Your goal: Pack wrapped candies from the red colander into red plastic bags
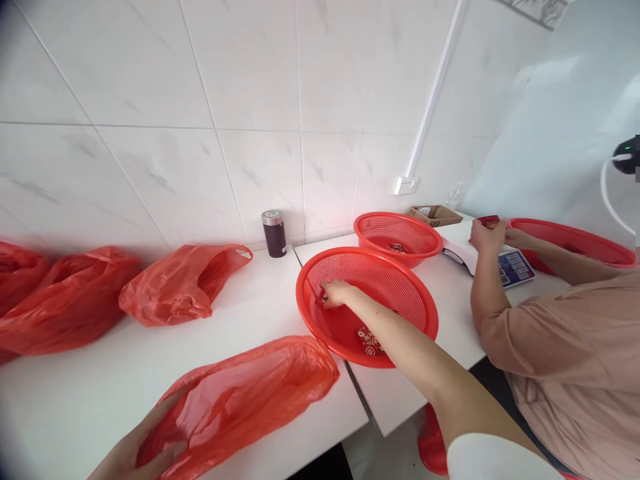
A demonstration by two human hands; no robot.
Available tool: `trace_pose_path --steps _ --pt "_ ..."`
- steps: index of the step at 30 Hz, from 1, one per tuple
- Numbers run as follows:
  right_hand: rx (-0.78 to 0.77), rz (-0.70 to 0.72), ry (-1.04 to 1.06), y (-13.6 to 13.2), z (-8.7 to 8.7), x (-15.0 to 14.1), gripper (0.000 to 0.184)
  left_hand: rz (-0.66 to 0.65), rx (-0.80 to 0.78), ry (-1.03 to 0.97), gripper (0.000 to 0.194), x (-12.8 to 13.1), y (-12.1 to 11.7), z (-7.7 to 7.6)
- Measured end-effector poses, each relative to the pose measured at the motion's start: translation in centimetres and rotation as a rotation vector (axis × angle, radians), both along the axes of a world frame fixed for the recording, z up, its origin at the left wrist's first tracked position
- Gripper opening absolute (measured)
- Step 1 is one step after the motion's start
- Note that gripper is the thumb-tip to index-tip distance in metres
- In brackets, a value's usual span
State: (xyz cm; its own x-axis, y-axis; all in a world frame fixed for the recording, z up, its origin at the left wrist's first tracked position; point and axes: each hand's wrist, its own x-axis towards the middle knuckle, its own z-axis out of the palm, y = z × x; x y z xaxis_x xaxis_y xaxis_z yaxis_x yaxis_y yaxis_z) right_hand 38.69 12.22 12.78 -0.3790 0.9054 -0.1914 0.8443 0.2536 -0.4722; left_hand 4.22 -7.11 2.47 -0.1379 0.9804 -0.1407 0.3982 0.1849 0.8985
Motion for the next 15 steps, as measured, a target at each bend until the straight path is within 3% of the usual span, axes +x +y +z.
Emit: trace_pose_path --steps 5,8,10,12,13,15 --pt "-0.031 0.01 0.096 2.0 2.9 -0.6 0.034 0.075 -0.036 0.066 0.062 1.6 -0.3 2.2" --pt "-0.098 0.103 0.284 0.7 4.3 -2.4 0.04 0.077 -0.081 0.111 0.066 2.5 -0.3 3.5" --pt "-0.241 0.295 0.469 -1.8 4.0 -4.6 0.044 0.049 -0.112 0.087 0.071 3.0 -0.1 3.9" --pt "-0.377 0.491 0.408 -4.9 2.7 -7.3 0.046 0.03 -0.125 0.041 0.074 3.5 0.3 4.0" --pt "-0.343 0.512 0.297 -6.3 1.9 -8.5 0.048 0.022 -0.131 0.022 0.075 3.7 0.4 4.0" --pt "-0.115 0.397 0.12 -8.3 0.7 -10.0 0.048 -0.004 -0.154 0.008 0.076 4.0 0.6 3.9"
